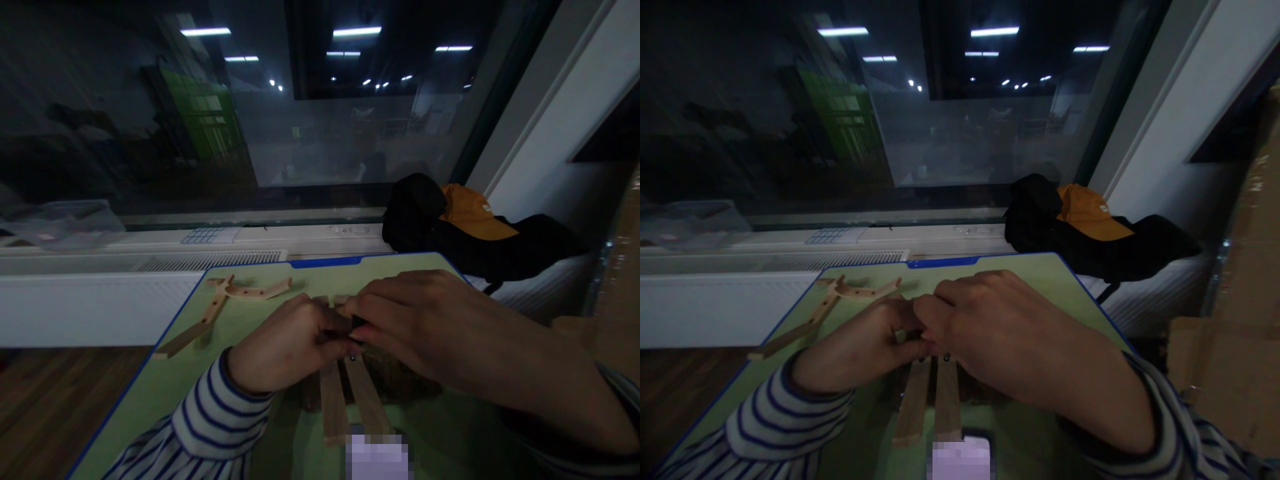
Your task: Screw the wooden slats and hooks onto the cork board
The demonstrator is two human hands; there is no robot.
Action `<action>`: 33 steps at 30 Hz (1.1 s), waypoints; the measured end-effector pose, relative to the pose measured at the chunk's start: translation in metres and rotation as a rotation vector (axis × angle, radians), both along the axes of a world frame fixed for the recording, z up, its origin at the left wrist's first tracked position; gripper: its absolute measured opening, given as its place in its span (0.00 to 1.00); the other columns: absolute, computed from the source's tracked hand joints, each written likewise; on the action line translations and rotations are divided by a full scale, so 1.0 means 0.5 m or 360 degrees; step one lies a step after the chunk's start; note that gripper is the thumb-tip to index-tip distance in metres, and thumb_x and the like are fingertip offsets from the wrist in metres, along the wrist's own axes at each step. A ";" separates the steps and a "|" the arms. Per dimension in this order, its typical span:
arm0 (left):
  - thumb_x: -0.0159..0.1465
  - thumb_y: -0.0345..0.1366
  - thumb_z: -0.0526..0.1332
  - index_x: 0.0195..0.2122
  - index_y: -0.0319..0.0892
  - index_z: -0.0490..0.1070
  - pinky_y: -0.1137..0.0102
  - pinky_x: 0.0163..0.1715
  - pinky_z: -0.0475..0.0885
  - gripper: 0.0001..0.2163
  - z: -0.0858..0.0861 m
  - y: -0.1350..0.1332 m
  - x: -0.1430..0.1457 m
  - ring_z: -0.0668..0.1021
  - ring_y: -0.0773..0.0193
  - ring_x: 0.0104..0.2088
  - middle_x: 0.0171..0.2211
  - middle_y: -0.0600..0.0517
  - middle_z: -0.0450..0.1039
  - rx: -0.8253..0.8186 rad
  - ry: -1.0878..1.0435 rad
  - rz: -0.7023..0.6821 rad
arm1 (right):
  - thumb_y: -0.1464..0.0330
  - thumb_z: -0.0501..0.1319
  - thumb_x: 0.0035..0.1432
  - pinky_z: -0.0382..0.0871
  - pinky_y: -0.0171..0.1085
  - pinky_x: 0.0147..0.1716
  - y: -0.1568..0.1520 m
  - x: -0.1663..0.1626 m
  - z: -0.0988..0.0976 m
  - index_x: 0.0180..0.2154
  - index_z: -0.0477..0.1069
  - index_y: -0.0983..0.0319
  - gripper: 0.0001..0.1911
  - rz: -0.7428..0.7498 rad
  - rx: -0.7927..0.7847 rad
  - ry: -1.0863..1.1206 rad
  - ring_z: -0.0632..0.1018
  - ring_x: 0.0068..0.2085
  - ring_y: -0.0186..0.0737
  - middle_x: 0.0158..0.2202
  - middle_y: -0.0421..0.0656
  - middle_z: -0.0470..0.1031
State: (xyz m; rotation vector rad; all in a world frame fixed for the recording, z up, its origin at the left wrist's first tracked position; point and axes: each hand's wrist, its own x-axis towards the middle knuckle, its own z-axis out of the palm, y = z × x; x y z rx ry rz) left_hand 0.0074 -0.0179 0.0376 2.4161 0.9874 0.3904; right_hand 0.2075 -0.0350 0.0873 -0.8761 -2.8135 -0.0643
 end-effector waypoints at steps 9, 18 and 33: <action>0.63 0.41 0.60 0.31 0.40 0.78 0.72 0.31 0.67 0.11 -0.001 0.003 -0.002 0.79 0.64 0.31 0.29 0.50 0.79 0.0103 -0.0036 0.0007 | 0.67 0.52 0.64 0.64 0.39 0.35 0.003 -0.006 0.006 0.42 0.66 0.60 0.07 0.0000 -0.0173 -0.0001 0.73 0.37 0.38 0.38 0.40 0.72; 0.62 0.38 0.61 0.33 0.41 0.78 0.73 0.32 0.68 0.08 0.002 0.003 -0.004 0.79 0.64 0.32 0.30 0.51 0.79 0.0097 -0.0055 -0.0039 | 0.70 0.54 0.63 0.64 0.37 0.36 0.005 -0.006 0.002 0.45 0.67 0.59 0.09 0.0080 -0.0293 0.0117 0.74 0.37 0.36 0.37 0.40 0.72; 0.65 0.36 0.58 0.33 0.40 0.77 0.73 0.31 0.68 0.09 0.012 -0.002 -0.004 0.78 0.64 0.33 0.31 0.51 0.79 0.0003 -0.0006 -0.0036 | 0.70 0.55 0.63 0.57 0.38 0.29 0.005 -0.007 -0.011 0.39 0.62 0.59 0.02 0.0036 -0.0072 0.0003 0.70 0.31 0.37 0.33 0.37 0.68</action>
